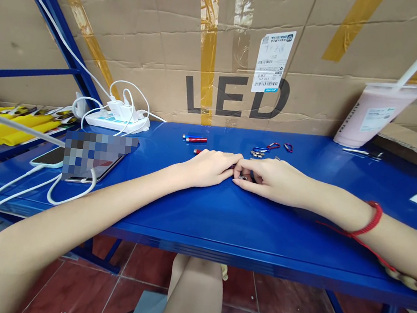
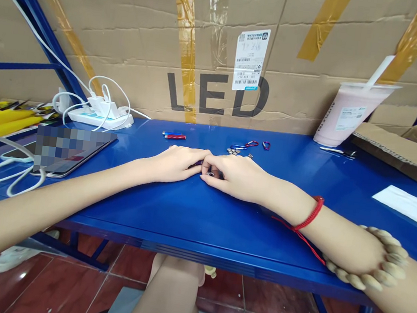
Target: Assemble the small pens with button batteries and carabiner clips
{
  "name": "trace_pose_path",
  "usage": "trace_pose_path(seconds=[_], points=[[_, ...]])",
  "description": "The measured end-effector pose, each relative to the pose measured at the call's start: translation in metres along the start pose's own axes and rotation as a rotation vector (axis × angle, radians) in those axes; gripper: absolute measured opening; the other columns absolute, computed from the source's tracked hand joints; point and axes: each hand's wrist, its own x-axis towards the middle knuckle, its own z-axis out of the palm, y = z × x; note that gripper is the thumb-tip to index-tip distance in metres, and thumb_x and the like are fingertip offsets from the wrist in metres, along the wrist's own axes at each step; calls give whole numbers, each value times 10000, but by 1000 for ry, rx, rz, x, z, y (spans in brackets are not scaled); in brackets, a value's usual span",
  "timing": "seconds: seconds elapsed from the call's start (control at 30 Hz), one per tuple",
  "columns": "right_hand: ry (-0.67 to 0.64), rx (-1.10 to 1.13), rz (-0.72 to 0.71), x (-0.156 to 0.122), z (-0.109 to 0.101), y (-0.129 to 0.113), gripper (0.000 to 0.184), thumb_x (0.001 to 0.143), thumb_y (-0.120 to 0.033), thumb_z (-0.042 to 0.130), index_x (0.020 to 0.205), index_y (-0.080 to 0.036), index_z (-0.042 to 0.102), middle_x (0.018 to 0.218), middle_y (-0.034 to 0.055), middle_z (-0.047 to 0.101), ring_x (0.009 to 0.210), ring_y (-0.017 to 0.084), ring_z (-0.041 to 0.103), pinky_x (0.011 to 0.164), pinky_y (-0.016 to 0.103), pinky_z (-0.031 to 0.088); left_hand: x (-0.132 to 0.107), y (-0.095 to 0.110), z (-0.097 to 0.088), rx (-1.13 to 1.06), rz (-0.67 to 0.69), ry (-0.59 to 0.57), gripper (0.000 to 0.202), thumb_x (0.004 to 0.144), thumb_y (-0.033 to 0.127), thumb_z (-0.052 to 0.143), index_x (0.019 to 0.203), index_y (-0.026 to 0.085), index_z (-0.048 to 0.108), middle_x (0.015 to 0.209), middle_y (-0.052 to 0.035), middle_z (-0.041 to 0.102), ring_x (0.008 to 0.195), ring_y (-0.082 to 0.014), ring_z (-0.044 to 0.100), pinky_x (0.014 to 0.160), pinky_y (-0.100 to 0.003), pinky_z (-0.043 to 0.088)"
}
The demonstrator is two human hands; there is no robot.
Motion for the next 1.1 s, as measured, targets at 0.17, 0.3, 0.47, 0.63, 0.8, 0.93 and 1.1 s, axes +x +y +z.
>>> trace_pose_path(seconds=[0.17,0.3,0.47,0.63,0.8,0.93,1.1], points=[[-2,-8,8,0,0,-1,219,849,-400,422,873,-226,554,702,-17,617,589,114,540,483,213,300,0,-1,0,-7,27,3,164,904,238,348,931,189,502,998,-10,634,901,-172,600,601,-221,401],[2,-7,1,0,0,0,227,848,-394,418,871,-220,561,688,-11,616,581,117,540,489,215,304,1,-2,1,3,23,-1,156,904,243,355,924,190,500,1008,-10,634,904,-173,599,609,-228,405],[-1,-17,-2,-1,0,1,226,845,-383,423,886,-216,570,691,-5,623,576,120,541,493,219,309,2,-2,1,10,22,1,143,904,251,366,911,194,497,998,0,636,877,-172,601,599,-228,398],[12,-42,-3,0,2,2,241,845,-409,422,891,-226,572,687,-9,622,590,126,546,504,224,312,2,-3,2,3,34,12,156,901,245,358,922,190,502,997,-8,633,860,-164,600,611,-225,406],[0,-49,3,0,2,2,199,823,-369,448,897,-235,576,671,-17,614,580,123,538,498,222,299,3,-3,3,10,36,5,173,903,244,345,944,189,504,1000,-18,630,883,-171,596,660,-236,424],[11,-58,-9,-1,2,4,215,821,-372,445,905,-230,582,673,-14,610,583,119,534,502,222,288,3,-4,4,27,40,1,169,897,242,355,944,178,503,1010,-30,628,885,-174,593,685,-246,430],[16,-64,-27,-1,2,5,223,824,-362,441,923,-221,583,677,-17,607,581,116,529,505,224,275,3,-5,5,37,49,10,197,905,263,342,968,174,507,1020,-38,622,893,-177,593,710,-262,435]])
